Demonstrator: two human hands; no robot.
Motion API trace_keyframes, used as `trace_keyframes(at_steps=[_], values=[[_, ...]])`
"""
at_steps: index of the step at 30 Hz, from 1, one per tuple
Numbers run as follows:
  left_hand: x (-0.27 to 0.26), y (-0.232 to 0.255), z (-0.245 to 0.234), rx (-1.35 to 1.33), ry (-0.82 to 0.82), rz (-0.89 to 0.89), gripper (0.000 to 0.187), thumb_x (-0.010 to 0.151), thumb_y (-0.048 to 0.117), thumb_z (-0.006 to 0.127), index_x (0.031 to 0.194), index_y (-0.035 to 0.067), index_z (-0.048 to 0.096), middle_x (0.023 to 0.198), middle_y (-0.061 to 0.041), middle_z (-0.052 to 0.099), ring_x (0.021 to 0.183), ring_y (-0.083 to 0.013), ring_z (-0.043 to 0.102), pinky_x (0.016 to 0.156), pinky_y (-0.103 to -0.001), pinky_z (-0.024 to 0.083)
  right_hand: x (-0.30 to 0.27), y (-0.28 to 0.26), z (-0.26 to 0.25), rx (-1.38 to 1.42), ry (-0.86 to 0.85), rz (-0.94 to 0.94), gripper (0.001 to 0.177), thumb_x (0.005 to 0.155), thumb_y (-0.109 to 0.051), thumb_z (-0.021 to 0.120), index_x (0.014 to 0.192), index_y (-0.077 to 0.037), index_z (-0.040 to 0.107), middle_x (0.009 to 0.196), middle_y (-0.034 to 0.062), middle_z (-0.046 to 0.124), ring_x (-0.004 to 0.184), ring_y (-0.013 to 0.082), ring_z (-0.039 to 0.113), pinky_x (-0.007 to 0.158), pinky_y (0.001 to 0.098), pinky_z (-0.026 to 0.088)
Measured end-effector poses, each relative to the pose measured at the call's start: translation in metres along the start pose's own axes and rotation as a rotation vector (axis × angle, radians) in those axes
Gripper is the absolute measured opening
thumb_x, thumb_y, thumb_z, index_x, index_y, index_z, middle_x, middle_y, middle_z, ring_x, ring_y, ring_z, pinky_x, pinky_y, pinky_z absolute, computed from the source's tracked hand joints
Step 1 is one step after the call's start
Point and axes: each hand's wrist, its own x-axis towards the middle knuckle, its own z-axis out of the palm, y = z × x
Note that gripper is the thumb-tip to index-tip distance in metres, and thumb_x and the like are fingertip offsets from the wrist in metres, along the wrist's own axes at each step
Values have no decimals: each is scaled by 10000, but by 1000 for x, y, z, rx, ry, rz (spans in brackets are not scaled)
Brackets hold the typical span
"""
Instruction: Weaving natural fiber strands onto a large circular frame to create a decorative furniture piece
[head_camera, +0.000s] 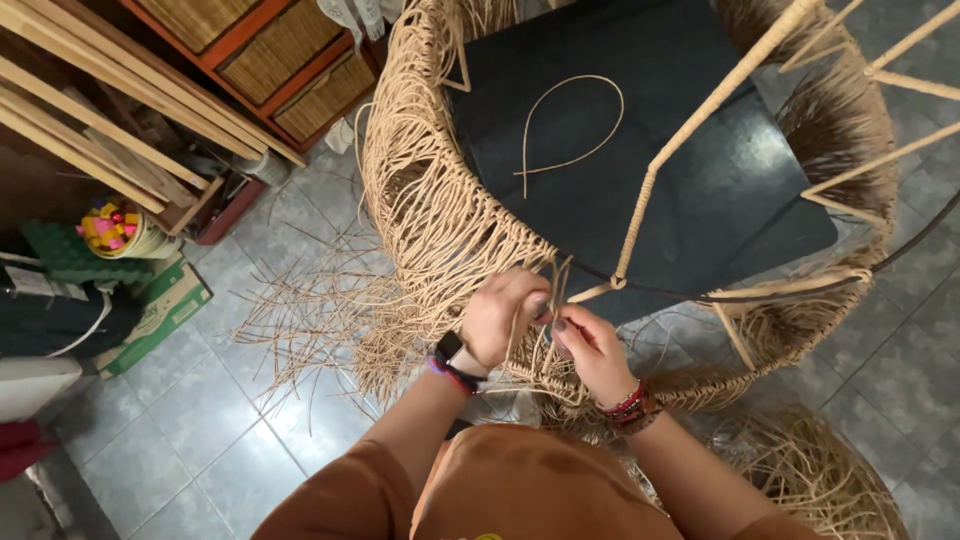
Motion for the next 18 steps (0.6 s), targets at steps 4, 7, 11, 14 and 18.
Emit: trace_keyframes(at_steps=[4,7,11,14,18], values=[[25,-5,8,-126,30,245,127,1014,264,614,961,200,710,818,-5,698,831,-296,706,787,-405,574,-2,3,0,103,12,-22,214,1024,-40,518,1123,32,694,581,29,496,502,72,424,482,239,390],[39,-10,4,-35,105,319,159,1015,242,620,895,166,691,834,-36,709,874,-313,709,838,-447,556,-3,-7,4,146,83,-74,214,1036,-38,466,1210,27,573,531,23,462,433,74,419,452,233,354],[62,-18,13,91,199,337,178,1016,273,627,898,145,668,908,-38,721,988,-262,730,989,-433,521,-9,0,9,33,210,-65,179,1042,-70,475,1057,36,618,442,-4,475,351,70,461,418,191,352],[74,-23,17,234,215,261,108,996,280,647,933,198,679,836,-7,704,844,-273,724,809,-429,581,-8,-1,11,26,274,-35,177,1038,-67,492,1047,31,639,443,12,462,361,79,479,426,198,371],[89,-4,11,222,198,120,160,1012,362,609,957,220,659,787,9,676,748,-271,722,723,-406,595,-7,9,11,83,287,9,171,1037,-61,484,1025,20,634,412,37,467,333,99,490,383,197,349]])
